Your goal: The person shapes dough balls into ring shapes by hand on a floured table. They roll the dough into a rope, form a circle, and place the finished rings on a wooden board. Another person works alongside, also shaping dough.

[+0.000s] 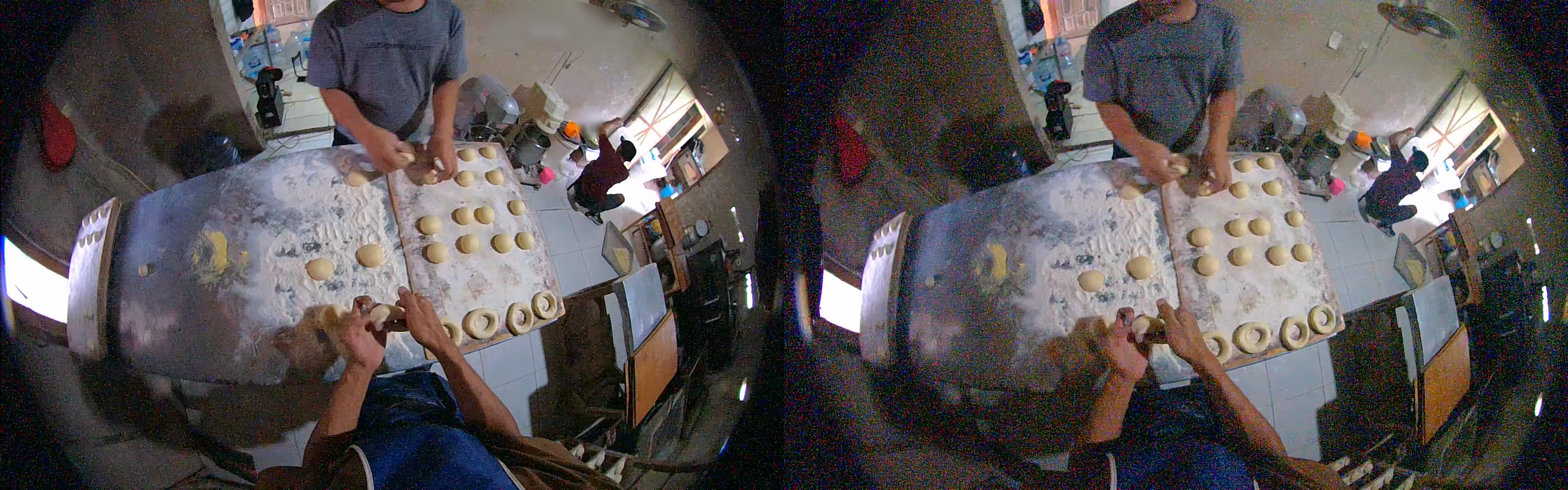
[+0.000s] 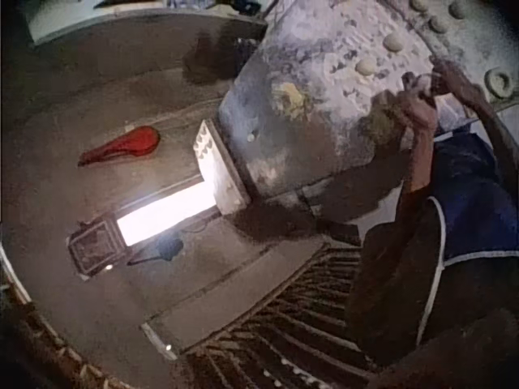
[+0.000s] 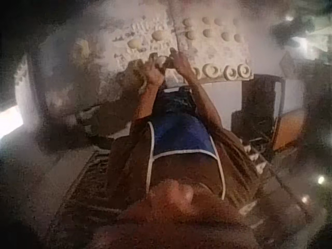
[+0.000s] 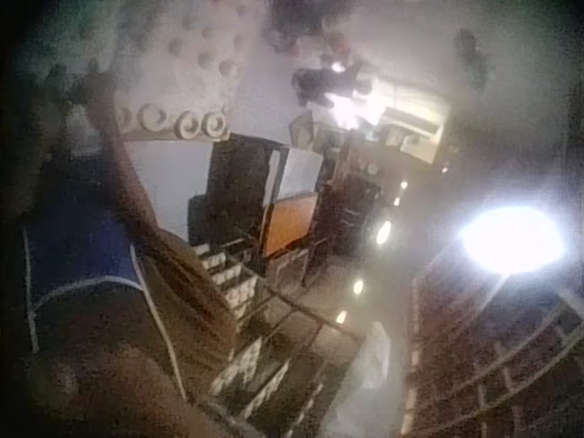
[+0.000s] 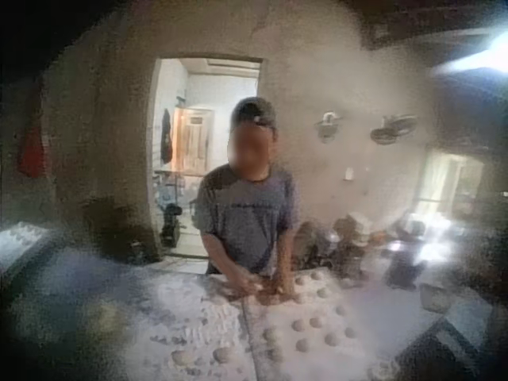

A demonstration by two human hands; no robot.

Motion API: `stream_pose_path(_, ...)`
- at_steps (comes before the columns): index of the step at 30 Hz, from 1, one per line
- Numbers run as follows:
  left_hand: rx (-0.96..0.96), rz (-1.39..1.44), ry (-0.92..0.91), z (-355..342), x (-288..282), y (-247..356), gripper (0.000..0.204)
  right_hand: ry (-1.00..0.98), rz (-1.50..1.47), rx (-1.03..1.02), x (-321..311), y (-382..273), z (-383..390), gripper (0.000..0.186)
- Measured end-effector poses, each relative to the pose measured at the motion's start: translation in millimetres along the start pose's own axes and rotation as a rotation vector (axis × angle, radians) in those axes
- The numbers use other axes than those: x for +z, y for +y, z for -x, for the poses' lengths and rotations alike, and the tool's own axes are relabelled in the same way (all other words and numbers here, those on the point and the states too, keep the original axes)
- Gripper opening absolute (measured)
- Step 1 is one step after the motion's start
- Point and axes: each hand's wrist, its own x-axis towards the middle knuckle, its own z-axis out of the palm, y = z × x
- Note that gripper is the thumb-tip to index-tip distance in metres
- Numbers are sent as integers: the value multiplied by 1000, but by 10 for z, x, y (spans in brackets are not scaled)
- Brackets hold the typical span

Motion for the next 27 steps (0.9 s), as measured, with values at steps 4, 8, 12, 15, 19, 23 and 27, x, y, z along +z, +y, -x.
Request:
stream_pose_path(4, 377, -862, 38, -176, 101, -240, 19, -98, -790, -6, -64, 239, 29, 61)
stream_pose_path(8, 579, -1091, 99, -216, 178, -565, 34, 91, 112, -386, -139, 180, 6, 59)
stream_pose_path(12, 69, -274, 447, -178, 689, -554, 42, 76, -298, -217, -339, 1, 154, 62)
stream_pose_path(15, 246, -999, 232, -161, 675, -651, 38, 31, 60, -150, -568, 140, 153, 71)
stream_pose_path(19, 74, 208, 331, -390, 427, -1095, 39, 114, -328, -254, -627, 171, 271, 69)
stream_pose_path(23, 242, -1033, 97, -206, 843, -1037, 36, -22, 71, -204, -993, 514, 139, 65)
stream_pose_path(27, 199, -341, 142, -351, 231, -1533, 37, -25, -98, -271, -1229, 277, 392, 68)
